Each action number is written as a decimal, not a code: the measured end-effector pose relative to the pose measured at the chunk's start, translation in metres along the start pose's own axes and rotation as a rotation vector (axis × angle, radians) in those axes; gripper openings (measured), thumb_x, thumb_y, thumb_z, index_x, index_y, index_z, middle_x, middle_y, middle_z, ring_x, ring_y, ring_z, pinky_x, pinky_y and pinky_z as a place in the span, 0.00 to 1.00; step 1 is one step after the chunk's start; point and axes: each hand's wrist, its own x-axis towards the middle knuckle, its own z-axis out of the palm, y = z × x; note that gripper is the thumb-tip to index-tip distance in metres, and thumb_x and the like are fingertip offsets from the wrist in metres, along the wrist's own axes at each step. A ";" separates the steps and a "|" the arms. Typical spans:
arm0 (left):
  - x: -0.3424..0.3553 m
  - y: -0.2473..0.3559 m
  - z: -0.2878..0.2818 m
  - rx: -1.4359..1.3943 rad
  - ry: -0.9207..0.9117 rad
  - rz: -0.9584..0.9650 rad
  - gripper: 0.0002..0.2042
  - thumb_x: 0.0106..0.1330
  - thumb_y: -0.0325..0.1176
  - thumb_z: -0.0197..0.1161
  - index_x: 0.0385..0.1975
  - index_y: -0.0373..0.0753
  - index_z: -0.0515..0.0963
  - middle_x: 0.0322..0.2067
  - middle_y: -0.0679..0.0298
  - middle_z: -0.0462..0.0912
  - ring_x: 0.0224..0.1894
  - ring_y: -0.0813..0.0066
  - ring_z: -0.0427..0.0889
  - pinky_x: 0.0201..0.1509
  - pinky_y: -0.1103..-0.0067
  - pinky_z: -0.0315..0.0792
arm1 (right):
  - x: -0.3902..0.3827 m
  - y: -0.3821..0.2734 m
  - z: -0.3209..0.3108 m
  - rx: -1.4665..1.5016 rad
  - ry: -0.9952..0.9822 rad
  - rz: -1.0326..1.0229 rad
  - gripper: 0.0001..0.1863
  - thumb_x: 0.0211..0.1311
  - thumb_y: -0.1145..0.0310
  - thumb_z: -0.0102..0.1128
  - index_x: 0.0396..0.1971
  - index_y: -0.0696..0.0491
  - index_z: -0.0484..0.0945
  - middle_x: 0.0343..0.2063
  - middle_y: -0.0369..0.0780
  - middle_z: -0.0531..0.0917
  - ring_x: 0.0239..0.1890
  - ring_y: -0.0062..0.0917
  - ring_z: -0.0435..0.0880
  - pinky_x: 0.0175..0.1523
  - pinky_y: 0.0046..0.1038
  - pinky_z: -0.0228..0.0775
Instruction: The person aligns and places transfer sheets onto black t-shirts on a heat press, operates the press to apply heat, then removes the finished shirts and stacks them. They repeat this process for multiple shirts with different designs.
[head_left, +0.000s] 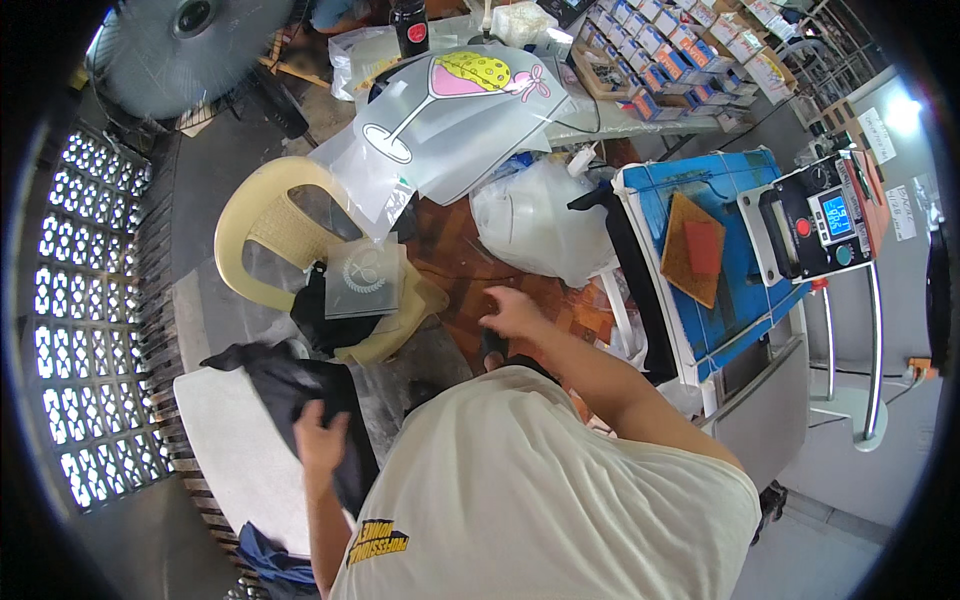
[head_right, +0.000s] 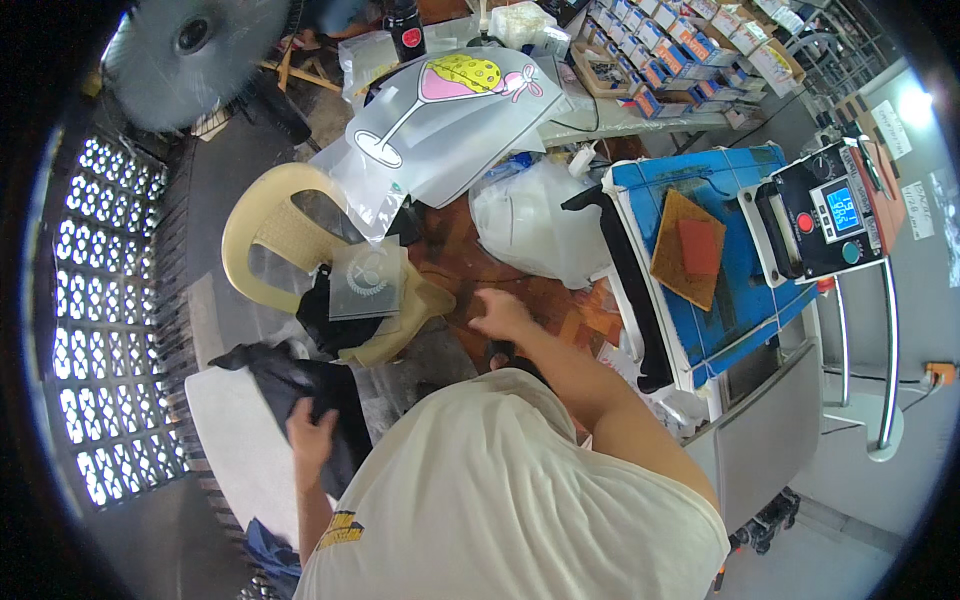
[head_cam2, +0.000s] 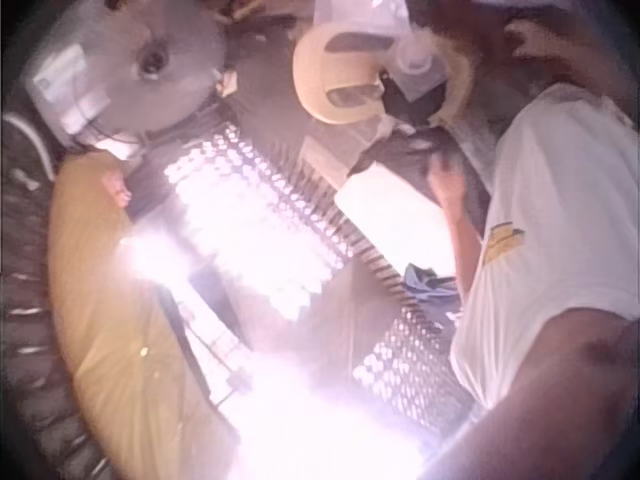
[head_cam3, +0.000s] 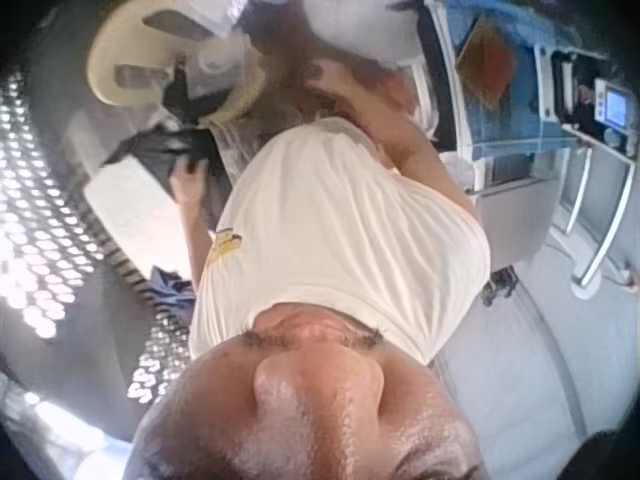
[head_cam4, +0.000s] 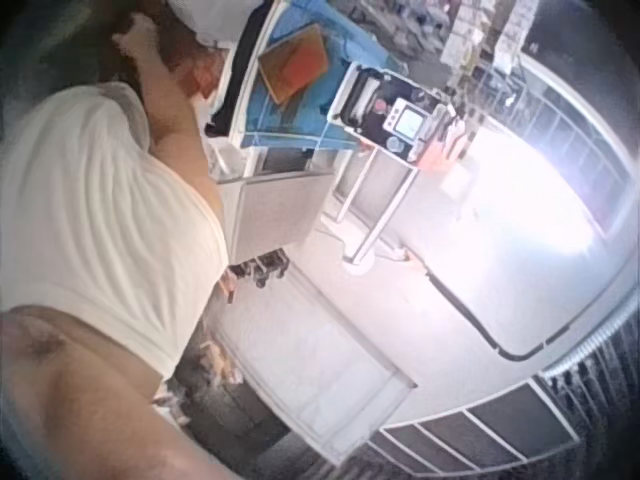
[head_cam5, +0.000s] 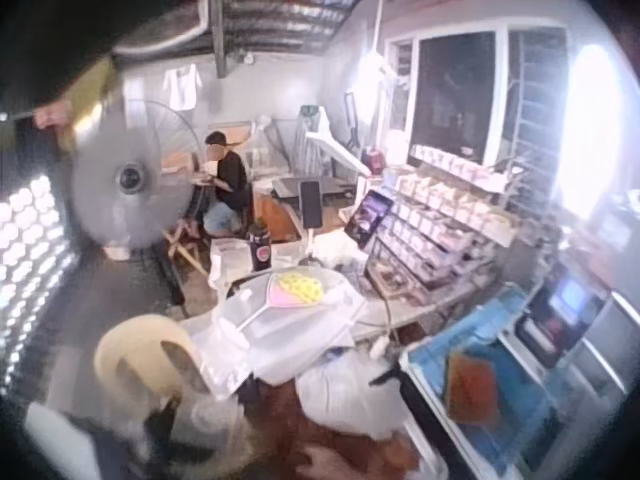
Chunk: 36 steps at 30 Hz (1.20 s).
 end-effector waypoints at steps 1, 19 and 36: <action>-0.006 0.050 0.001 -0.041 -0.220 -0.039 0.12 0.55 0.26 0.72 0.33 0.29 0.76 0.28 0.58 0.80 0.33 0.70 0.76 0.39 0.73 0.72 | -0.005 -0.032 0.006 -0.133 0.004 -0.262 0.41 0.50 0.65 0.74 0.68 0.48 0.68 0.71 0.50 0.64 0.72 0.52 0.63 0.72 0.47 0.64; 0.015 0.148 0.019 0.090 -0.812 0.680 0.19 0.52 0.35 0.78 0.43 0.36 0.84 0.41 0.52 0.85 0.45 0.52 0.83 0.48 0.67 0.75 | -0.363 0.034 -0.042 -0.146 -0.488 0.453 0.35 0.43 0.51 0.80 0.54 0.49 0.84 0.46 0.47 0.87 0.46 0.37 0.86 0.52 0.36 0.77; -0.061 0.441 0.190 -0.923 -1.344 0.928 0.11 0.52 0.14 0.63 0.35 0.32 0.81 0.34 0.61 0.79 0.39 0.72 0.78 0.45 0.79 0.70 | -0.781 0.010 0.000 -0.104 1.241 0.893 0.16 0.44 0.86 0.56 0.36 0.61 0.82 0.30 0.46 0.83 0.36 0.37 0.85 0.45 0.35 0.76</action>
